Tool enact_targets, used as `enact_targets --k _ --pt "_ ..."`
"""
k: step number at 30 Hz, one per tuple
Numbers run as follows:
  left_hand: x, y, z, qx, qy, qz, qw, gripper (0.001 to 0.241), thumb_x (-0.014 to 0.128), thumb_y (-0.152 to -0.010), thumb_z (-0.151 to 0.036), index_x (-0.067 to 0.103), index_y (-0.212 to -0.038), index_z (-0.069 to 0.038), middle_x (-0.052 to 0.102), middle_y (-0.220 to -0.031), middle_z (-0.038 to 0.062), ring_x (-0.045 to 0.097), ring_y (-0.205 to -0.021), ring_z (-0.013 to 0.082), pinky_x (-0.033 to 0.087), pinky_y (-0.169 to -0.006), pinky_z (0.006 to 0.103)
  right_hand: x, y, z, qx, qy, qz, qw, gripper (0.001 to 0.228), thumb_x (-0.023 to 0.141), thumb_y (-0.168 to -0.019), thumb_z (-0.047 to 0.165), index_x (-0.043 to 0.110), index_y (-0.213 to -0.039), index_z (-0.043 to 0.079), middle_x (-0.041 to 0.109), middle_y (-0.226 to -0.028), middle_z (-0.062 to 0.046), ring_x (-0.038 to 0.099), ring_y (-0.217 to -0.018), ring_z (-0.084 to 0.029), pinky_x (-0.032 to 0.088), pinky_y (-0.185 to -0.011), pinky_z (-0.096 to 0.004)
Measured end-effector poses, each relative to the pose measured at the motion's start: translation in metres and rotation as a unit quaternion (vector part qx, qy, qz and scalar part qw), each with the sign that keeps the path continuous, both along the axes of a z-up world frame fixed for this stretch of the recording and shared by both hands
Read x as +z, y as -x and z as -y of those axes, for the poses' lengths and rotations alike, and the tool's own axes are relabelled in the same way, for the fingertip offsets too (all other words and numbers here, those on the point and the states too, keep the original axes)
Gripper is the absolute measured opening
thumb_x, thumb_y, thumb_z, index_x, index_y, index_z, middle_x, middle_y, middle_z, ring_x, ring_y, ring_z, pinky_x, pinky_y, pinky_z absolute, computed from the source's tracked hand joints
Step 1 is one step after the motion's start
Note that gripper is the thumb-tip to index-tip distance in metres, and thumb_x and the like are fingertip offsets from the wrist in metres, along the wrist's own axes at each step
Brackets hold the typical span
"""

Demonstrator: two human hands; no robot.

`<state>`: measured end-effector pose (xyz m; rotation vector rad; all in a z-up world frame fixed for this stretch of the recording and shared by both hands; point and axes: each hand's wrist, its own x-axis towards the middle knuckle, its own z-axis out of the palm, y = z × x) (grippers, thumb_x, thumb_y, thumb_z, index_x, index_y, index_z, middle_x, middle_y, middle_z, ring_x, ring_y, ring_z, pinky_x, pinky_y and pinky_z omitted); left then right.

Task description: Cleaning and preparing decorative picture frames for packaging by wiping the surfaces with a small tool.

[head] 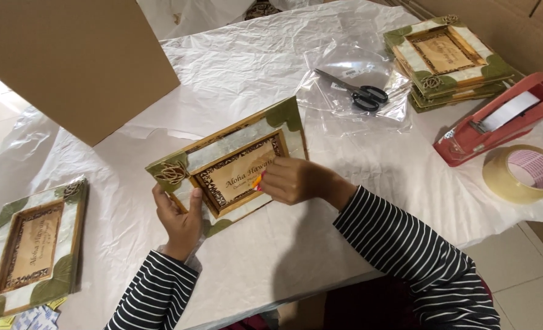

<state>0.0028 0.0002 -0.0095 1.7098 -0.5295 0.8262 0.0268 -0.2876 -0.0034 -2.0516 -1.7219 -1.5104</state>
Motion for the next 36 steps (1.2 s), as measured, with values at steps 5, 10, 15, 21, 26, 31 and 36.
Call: enact_targets --k 5,10,15,21,26,31,36 --pt "-0.009 -0.005 -0.001 0.000 -0.007 0.009 1.000 0.046 0.072 -0.095 -0.015 0.045 -0.128 0.002 0.068 -0.102 0.023 0.068 -0.093 0.0284 0.053 -0.083 0.0484 0.040 0.032 -0.035 0.018 -0.008 0.011 1.000 0.016 0.061 -0.097 0.003 0.071 -0.085 0.004 0.060 -0.074 -0.009 0.061 -0.067 -0.023 0.053 -0.066 -0.032" --pt "0.001 0.003 0.007 -0.008 -0.004 0.005 1.000 0.044 0.069 -0.096 -0.015 0.044 -0.128 0.002 0.067 -0.104 0.024 0.069 -0.097 0.0337 0.051 -0.086 0.0508 0.049 0.046 -0.053 -0.005 -0.013 0.039 0.999 0.010 0.064 -0.099 0.006 0.072 -0.094 0.004 0.063 -0.083 -0.011 0.062 -0.073 -0.024 0.054 -0.068 -0.034" --pt "0.012 0.009 0.012 -0.028 -0.002 -0.013 1.000 0.041 0.065 -0.099 -0.018 0.044 -0.128 0.002 0.067 -0.103 0.025 0.066 -0.100 0.0306 0.051 -0.085 0.0534 0.045 0.049 -0.059 -0.052 -0.002 0.071 0.996 0.006 0.070 -0.097 0.011 0.074 -0.098 0.007 0.066 -0.086 -0.009 0.064 -0.076 -0.021 0.056 -0.071 -0.033" --pt "0.009 0.009 0.012 -0.045 -0.014 0.001 0.999 0.040 0.064 -0.099 -0.018 0.043 -0.128 0.001 0.069 -0.101 0.023 0.068 -0.097 0.0282 0.052 -0.084 0.0492 0.039 0.046 -0.060 -0.075 -0.003 0.121 0.990 0.005 0.071 -0.096 0.009 0.074 -0.098 0.007 0.066 -0.088 -0.010 0.064 -0.077 -0.023 0.055 -0.069 -0.034" --pt "0.008 0.010 0.013 -0.058 -0.019 -0.003 0.998 0.041 0.064 -0.098 -0.014 0.042 -0.129 0.002 0.069 -0.103 0.024 0.069 -0.097 0.0312 0.053 -0.085 0.0510 0.039 0.039 -0.058 -0.094 -0.008 0.141 0.985 0.005 0.072 -0.095 0.009 0.075 -0.099 0.007 0.067 -0.089 -0.011 0.064 -0.078 -0.023 0.055 -0.069 -0.035" --pt "-0.005 0.006 0.007 -0.057 -0.027 0.021 0.998 0.043 0.066 -0.097 -0.018 0.043 -0.128 0.002 0.070 -0.095 0.024 0.071 -0.084 0.0305 0.054 -0.077 0.0480 0.042 0.045 -0.056 -0.136 -0.017 0.162 0.977 0.008 0.071 -0.096 0.012 0.077 -0.102 0.013 0.066 -0.088 -0.008 0.061 -0.077 -0.021 0.050 -0.072 -0.035" --pt "-0.024 0.003 0.005 -0.044 -0.037 0.062 0.996 0.046 0.071 -0.093 -0.023 0.046 -0.122 0.002 0.070 -0.091 0.022 0.073 -0.081 0.0337 0.056 -0.074 0.0446 0.056 0.057 -0.056 -0.149 -0.036 0.168 0.974 0.012 0.068 -0.098 0.012 0.077 -0.105 0.014 0.061 -0.086 -0.008 0.056 -0.074 -0.021 0.047 -0.068 -0.034"
